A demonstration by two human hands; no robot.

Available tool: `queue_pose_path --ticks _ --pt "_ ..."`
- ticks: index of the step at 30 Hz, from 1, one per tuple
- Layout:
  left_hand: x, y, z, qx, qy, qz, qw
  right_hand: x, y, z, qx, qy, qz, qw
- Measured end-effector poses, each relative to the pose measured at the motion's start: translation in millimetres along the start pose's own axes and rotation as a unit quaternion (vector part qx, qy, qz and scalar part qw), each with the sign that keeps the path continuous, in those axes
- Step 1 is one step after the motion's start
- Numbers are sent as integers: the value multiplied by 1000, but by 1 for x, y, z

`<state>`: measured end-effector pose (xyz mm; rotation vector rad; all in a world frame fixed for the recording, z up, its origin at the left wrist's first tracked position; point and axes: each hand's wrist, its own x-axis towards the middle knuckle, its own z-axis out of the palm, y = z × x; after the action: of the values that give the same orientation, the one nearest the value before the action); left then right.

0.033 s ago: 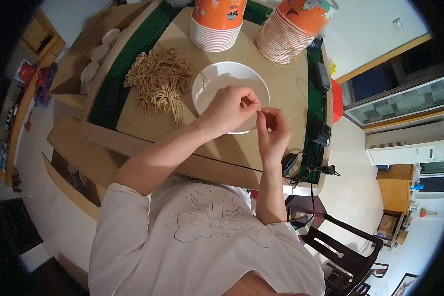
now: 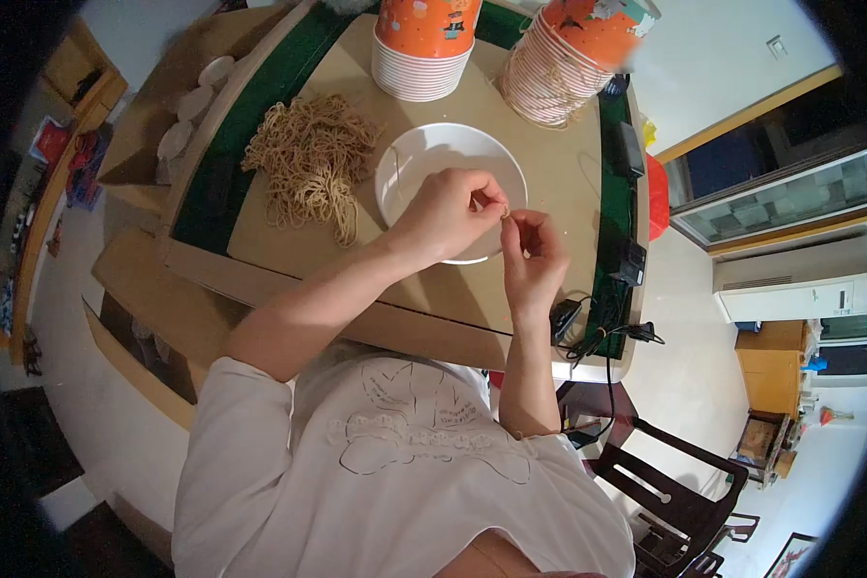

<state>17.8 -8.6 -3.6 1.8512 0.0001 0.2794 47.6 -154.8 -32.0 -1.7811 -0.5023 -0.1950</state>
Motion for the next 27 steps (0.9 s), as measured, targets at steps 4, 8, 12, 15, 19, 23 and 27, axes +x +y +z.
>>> queue_pose_path --ticks 4,8,12,15,19,23,27 --pt "1 1 0 -7 -6 -6 1000 0 -1 1 12 6 6 1000" --pt "2 5 -1 -10 -11 -8 1000 0 2 3 26 16 3 1000" --pt "2 4 -1 -7 -11 -13 1000 0 6 3 25 21 -2 999" --pt "3 1 -1 -12 -19 -5 1000 0 7 2 19 21 -5 1000" --pt "4 1 1 -15 -13 -5 1000 0 6 3 11 23 -17 1000" --pt "3 3 1 -5 -2 17 1000 -1 6 3 22 26 0 999" --pt "3 8 1 42 50 47 997 -1 9 4 6 31 -14 999"
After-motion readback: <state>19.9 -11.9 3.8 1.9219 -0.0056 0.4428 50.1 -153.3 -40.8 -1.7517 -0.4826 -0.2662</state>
